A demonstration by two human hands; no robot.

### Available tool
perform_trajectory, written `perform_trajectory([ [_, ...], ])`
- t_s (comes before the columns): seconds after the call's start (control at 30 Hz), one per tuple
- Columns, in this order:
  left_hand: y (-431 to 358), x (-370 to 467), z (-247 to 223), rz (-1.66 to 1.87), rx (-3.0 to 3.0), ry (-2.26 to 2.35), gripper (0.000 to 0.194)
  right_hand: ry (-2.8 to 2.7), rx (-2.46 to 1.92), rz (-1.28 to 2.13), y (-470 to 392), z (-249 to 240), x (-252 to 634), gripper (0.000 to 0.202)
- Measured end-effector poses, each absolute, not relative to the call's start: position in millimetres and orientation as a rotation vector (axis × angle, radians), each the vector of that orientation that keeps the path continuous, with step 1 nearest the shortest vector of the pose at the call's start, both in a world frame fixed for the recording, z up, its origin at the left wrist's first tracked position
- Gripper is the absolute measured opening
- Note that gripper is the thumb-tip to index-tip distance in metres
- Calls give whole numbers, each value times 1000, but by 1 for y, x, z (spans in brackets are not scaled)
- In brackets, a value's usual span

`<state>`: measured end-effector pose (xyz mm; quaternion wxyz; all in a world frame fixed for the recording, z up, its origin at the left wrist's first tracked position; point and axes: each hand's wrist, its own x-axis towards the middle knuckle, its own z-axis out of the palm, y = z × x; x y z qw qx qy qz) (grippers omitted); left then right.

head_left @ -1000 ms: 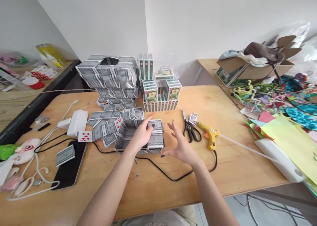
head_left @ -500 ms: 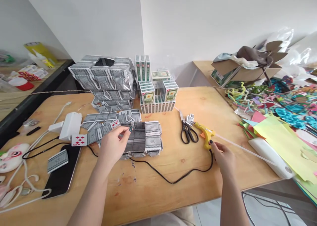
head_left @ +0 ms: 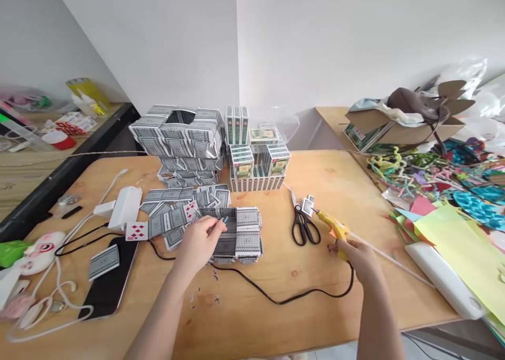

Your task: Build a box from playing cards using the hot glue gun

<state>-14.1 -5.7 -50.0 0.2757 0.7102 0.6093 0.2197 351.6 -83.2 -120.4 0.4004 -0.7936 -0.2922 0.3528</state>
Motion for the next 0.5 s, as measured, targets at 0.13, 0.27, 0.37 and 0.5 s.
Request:
perform_trajectory([
  [0.13,-5,-5,-51,550,1854,1577,35,-608,-1543,1321,-80,-98,332,41],
  [0.27,-7,12,-50,537,1824,1526,34,-925,-1523,1321,-59,-83,296,37],
  [0.37,-9,19,-50,537,1797,1513,33,-1088,-1824,1028,-43,-81,270,36],
  [0.5,-10,16,-51,562,1723,1496,33,-1247,-2070,614,-29,-81,251,45],
])
